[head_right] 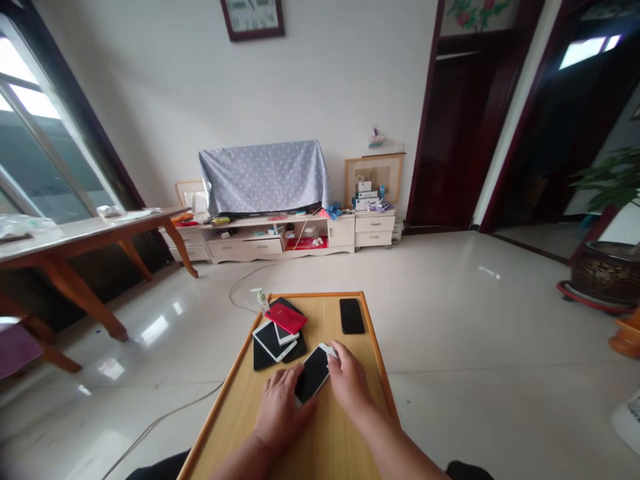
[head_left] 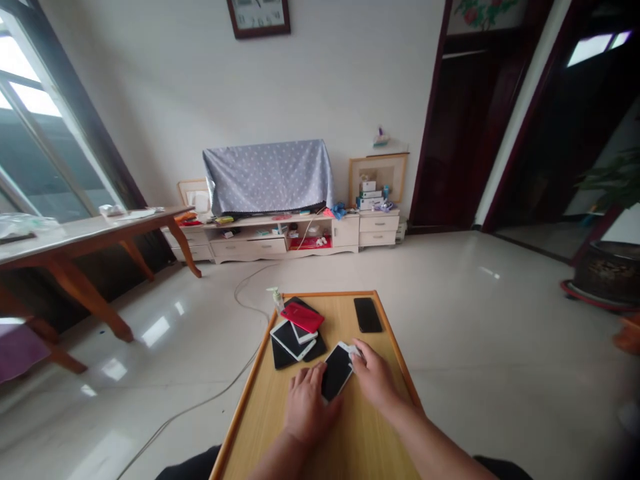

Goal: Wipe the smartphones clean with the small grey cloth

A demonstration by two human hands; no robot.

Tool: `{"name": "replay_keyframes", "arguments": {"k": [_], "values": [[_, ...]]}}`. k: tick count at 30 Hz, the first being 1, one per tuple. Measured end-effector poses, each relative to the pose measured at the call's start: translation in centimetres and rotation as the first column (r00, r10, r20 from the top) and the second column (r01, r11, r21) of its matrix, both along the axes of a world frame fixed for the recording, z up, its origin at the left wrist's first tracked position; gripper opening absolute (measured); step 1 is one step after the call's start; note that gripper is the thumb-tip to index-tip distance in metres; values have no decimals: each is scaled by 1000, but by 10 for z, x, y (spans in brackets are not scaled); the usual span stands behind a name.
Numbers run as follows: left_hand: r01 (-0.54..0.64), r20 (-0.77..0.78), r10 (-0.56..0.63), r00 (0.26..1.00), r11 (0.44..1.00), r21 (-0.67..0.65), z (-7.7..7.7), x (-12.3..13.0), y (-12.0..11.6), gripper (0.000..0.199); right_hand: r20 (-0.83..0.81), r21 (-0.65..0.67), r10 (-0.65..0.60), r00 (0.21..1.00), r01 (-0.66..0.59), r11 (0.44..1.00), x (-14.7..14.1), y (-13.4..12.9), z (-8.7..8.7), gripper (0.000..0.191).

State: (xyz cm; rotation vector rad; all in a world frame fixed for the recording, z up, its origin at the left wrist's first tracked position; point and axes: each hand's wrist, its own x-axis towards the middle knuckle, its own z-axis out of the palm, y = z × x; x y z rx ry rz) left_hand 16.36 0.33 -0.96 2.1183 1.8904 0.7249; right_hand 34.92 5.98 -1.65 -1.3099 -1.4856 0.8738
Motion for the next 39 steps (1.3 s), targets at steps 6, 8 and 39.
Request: {"name": "replay_keyframes", "arguments": {"k": [6, 8, 39], "values": [[50, -17, -50, 999, 999, 22, -5, 0, 6, 63, -320, -134, 60, 946, -108, 985, 0, 9, 7, 60], [63, -14, -63, 998, 997, 31, -6, -1, 6, 64, -295, -133, 16, 955, -58, 989, 3, 12, 4, 60], [-51, -44, 55, 997, 995, 90, -24, -21, 5, 76, 695, -61, 259, 671, -303, 951, -7, -10, 14, 62]]}}
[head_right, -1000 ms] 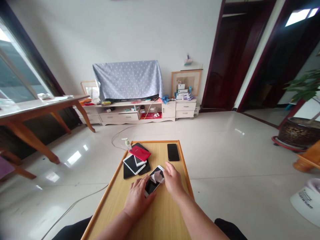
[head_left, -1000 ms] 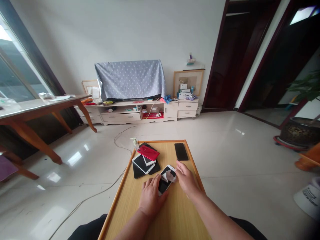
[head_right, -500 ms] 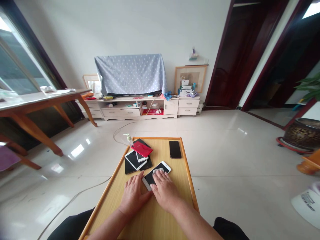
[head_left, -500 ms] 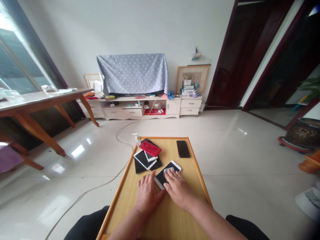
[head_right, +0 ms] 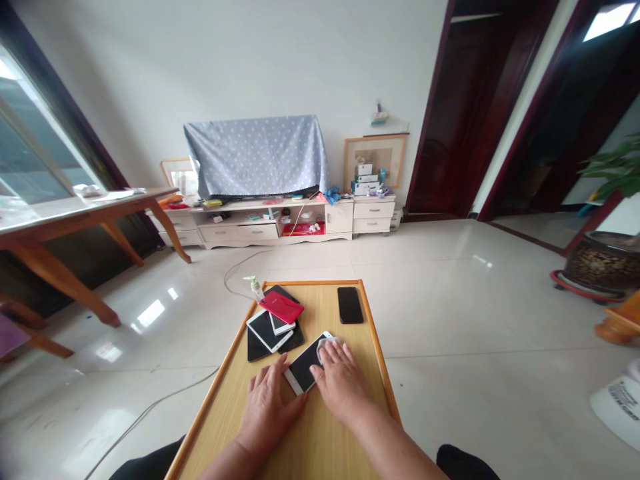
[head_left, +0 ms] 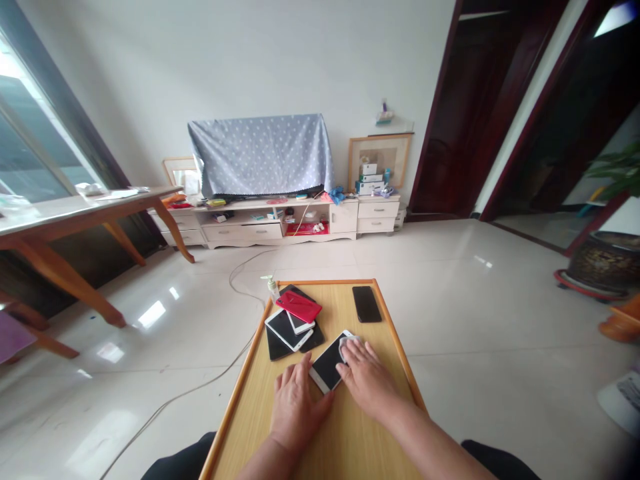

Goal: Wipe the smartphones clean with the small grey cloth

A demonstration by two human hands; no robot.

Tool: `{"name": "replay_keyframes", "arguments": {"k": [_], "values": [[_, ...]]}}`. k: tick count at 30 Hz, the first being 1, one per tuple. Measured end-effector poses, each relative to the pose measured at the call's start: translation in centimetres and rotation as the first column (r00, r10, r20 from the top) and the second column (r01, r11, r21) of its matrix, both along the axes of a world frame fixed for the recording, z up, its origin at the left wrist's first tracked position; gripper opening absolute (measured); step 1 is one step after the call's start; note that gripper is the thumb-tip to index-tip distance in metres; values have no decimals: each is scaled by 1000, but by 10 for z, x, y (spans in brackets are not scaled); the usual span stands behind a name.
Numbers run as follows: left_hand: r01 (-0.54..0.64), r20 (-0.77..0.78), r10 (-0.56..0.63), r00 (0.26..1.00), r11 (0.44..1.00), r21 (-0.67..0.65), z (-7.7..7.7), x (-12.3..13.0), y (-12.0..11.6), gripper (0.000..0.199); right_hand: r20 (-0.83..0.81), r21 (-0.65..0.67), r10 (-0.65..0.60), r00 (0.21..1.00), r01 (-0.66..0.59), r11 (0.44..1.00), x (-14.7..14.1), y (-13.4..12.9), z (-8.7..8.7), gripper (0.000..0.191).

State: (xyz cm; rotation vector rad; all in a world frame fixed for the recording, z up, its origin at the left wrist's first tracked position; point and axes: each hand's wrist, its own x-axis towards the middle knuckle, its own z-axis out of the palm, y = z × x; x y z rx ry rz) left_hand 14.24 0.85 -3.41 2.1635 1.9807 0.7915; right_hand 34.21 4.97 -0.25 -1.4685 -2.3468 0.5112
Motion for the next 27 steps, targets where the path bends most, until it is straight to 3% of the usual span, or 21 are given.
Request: {"name": "replay_keyframes", "arguments": {"k": [3, 7, 9, 13, 15, 20, 22, 27], "values": [[-4, 23, 4, 1000, 1000, -5, -1, 0, 0, 76, 50, 9, -42, 998, 42, 999, -1, -2, -2, 66], [29, 31, -28, 999, 998, -47, 0, -2, 0, 76, -6, 51, 202, 979, -201, 978, -19, -31, -6, 59], [33, 33, -32, 999, 998, -55, 1, -2, 0, 75, -23, 56, 234, 972, -233, 971, -19, -30, -6, 56], [0, 30, 1, 1000, 999, -40, 2, 1, 1, 78, 27, 32, -16, 1000, 15, 999, -5, 2, -5, 57], [-11, 26, 12, 1000, 999, -32, 2, 1, 1, 81, 51, 42, -67, 996, 65, 997, -5, 10, -6, 58], [9, 22, -9, 1000, 1000, -11, -4, -2, 2, 76, -20, 65, 242, 970, -241, 968, -34, -17, -7, 51], [6, 28, -6, 1000, 1000, 1, -4, -3, 2, 78, -28, 73, 278, 960, -275, 959, -38, -16, -7, 49], [-14, 37, 14, 999, 1000, -6, -1, 0, 4, 88, 68, 84, 20, 998, -26, 996, -14, 30, -13, 53]]}}
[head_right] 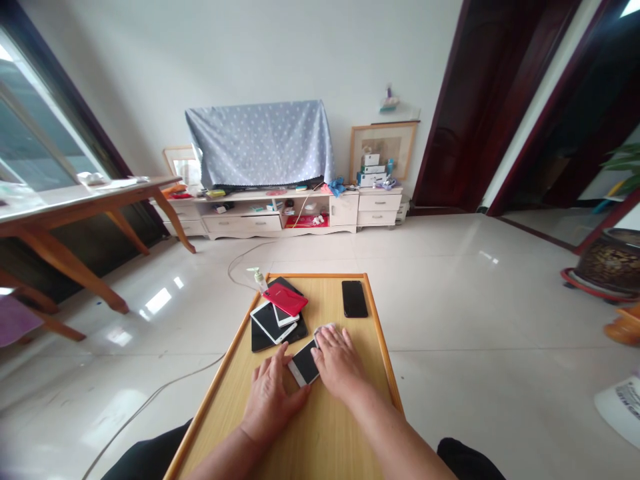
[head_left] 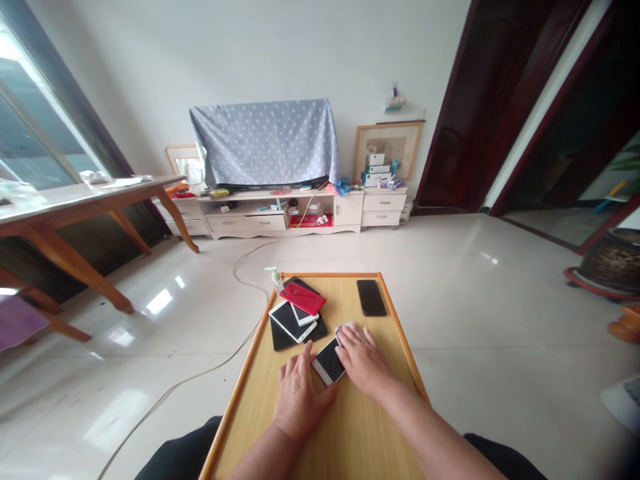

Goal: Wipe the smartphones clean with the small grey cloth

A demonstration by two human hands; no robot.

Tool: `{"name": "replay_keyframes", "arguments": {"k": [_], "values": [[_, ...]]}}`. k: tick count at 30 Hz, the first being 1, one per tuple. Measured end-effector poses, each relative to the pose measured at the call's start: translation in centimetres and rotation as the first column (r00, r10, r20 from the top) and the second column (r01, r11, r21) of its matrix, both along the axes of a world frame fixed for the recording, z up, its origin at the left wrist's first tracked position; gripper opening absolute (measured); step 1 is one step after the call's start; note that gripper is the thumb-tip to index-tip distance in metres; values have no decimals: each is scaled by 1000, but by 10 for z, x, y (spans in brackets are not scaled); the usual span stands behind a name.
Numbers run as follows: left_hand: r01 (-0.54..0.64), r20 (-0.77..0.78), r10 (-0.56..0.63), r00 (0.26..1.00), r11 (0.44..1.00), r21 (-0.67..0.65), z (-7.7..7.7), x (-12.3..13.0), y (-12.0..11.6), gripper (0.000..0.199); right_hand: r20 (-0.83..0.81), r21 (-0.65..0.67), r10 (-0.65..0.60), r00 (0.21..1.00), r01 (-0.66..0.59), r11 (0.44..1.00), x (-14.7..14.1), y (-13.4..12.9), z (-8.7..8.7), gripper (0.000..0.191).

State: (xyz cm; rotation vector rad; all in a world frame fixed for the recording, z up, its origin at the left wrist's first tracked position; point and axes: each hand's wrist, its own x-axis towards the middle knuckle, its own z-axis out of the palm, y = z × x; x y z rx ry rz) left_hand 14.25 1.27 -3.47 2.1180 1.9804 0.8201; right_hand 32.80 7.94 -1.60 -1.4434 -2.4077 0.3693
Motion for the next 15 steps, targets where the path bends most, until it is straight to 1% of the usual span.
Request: {"name": "replay_keyframes", "arguments": {"k": [2, 3, 5, 7, 8, 9, 10, 12, 14, 15], "values": [[4, -11, -4, 1000, 1000, 8, 1, 0, 1, 87, 32, 15, -71, 997, 71, 997, 5, 8, -3, 55], [4, -15, -3, 1000, 1000, 15, 1, 0, 1, 85, 34, 18, -69, 997, 69, 997, 3, 6, -5, 56], [8, -25, -7, 1000, 1000, 24, 0, -1, 1, 83, 6, 11, 20, 1000, -20, 1000, -5, -8, -6, 56], [18, -39, -17, 999, 999, 32, -2, -2, 2, 78, -46, 4, 161, 986, -161, 987, -14, -22, -5, 55], [23, -46, -21, 999, 999, 37, -3, -2, 2, 76, -67, 2, 215, 974, -215, 977, -17, -26, -4, 55], [27, -51, -25, 998, 999, 40, -4, -2, 3, 76, -79, -1, 238, 968, -239, 971, -17, -26, -3, 54], [30, -56, -28, 998, 999, 41, -4, -1, 3, 76, -80, -6, 221, 972, -222, 975, -15, -23, -1, 54], [26, -58, -24, 998, 999, 39, -4, 0, 4, 78, -50, -22, 99, 994, -100, 995, -6, -10, 0, 55], [16, -57, -14, 998, 999, 32, -4, 1, 4, 81, -7, -29, -33, 999, 33, 999, 2, 1, 1, 58], [10, -55, -8, 998, 1000, 29, -3, 2, 4, 80, 6, -27, -63, 998, 63, 998, 4, 1, 0, 60]]}}
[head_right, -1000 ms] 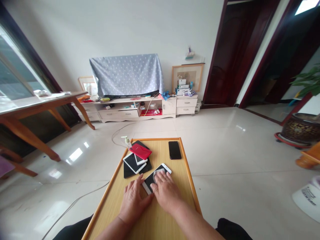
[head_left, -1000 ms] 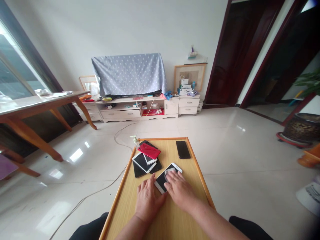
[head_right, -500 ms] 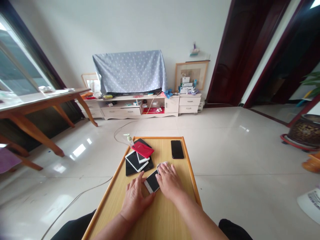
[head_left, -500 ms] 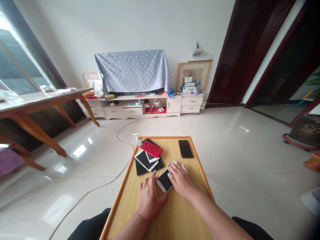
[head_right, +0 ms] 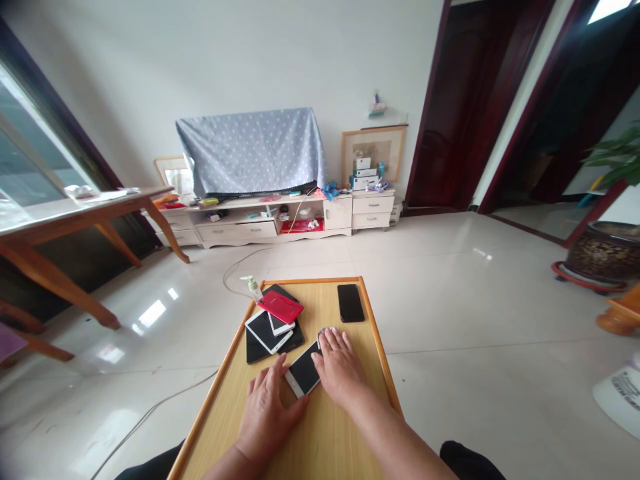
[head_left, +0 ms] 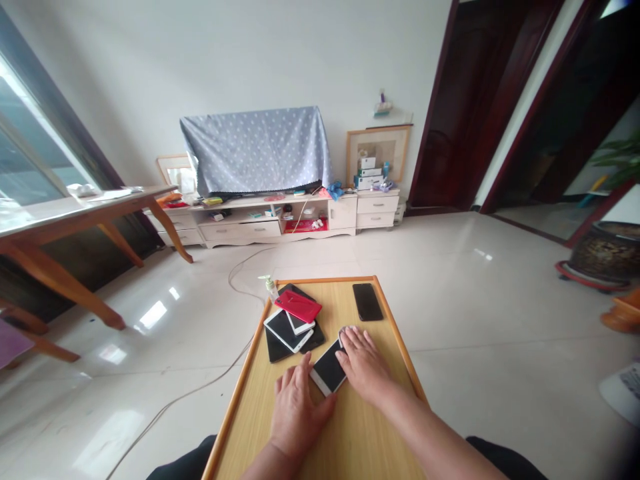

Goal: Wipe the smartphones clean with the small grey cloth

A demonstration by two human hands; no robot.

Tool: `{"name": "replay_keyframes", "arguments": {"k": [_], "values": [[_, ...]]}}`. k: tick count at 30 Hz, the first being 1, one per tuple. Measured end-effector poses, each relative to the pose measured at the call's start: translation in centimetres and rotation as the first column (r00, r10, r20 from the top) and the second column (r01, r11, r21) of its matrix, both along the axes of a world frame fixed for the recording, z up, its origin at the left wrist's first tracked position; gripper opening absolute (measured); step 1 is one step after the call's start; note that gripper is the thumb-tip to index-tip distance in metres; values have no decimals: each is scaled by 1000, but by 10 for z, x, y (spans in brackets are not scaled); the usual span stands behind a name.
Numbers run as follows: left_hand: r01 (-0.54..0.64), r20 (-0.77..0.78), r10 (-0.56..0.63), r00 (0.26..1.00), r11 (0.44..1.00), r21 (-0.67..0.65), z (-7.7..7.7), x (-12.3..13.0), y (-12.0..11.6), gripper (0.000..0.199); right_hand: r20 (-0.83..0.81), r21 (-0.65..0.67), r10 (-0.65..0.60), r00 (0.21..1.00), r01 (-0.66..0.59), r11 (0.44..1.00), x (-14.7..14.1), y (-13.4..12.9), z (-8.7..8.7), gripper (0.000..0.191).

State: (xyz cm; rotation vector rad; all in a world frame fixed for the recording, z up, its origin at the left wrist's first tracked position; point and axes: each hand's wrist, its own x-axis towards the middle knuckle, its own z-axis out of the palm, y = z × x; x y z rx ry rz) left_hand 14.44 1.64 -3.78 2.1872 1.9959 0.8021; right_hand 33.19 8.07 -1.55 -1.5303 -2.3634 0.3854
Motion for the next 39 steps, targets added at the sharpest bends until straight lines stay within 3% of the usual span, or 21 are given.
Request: {"name": "replay_keyframes", "arguments": {"k": [2, 5, 7, 9, 12, 14, 18, 20, 23, 26, 28, 32, 34, 37, 39], "values": [[-3, 2, 3, 1000, 1000, -7, 1, 0, 0, 79, -7, 10, 37, 999, -37, 999, -4, -9, -1, 61], [14, 4, -14, 1000, 1000, -24, 1, -1, -1, 70, -60, 47, 235, 970, -233, 971, -17, -32, -1, 57], [17, 11, -17, 1000, 999, -40, 2, -1, -2, 69, -83, 54, 304, 949, -301, 952, -19, -36, 0, 54], [7, 22, -6, 1000, 999, -44, 3, 0, -2, 71, -84, 37, 234, 969, -232, 972, -13, -26, 2, 53], [-4, 36, 5, 999, 1000, -31, 6, 2, -3, 77, -40, 27, 26, 999, -25, 999, -1, -7, 4, 56], [-9, 38, 10, 999, 999, -33, 8, 2, -3, 76, -27, 28, 1, 1000, 0, 1000, -1, -9, 5, 59], [-5, 40, 8, 999, 997, -75, 9, 0, -4, 67, -95, 24, 277, 956, -276, 961, -16, -36, 5, 55], [4, 41, 0, 999, 996, -85, 10, 0, -5, 66, -113, 23, 340, 934, -339, 940, -17, -38, 6, 53], [-10, 36, 12, 999, 997, -72, 11, 1, -6, 73, -74, 9, 152, 986, -152, 988, -7, -19, 7, 54], [-16, 37, 19, 999, 998, -63, 11, 2, -7, 78, -31, 42, 2, 1000, -1, 999, -2, -8, 5, 57], [-17, 47, 20, 999, 998, -64, 10, 2, -7, 75, -49, 54, 66, 997, -63, 997, -9, -18, 4, 55], [-4, 65, 9, 998, 997, -81, 10, 1, -8, 63, -113, 69, 313, 943, -307, 949, -22, -41, 4, 50], [-9, 67, 15, 998, 996, -86, 11, 2, -9, 67, -101, 54, 277, 956, -273, 961, -16, -33, 3, 50], [-18, 64, 23, 998, 996, -83, 13, 3, -10, 78, -38, 52, 43, 998, -41, 998, 0, -9, 1, 54], [-10, 59, 15, 998, 997, -74, 14, 3, -10, 77, -17, 66, -9, 1000, 10, 998, 4, -6, -2, 57]]}}
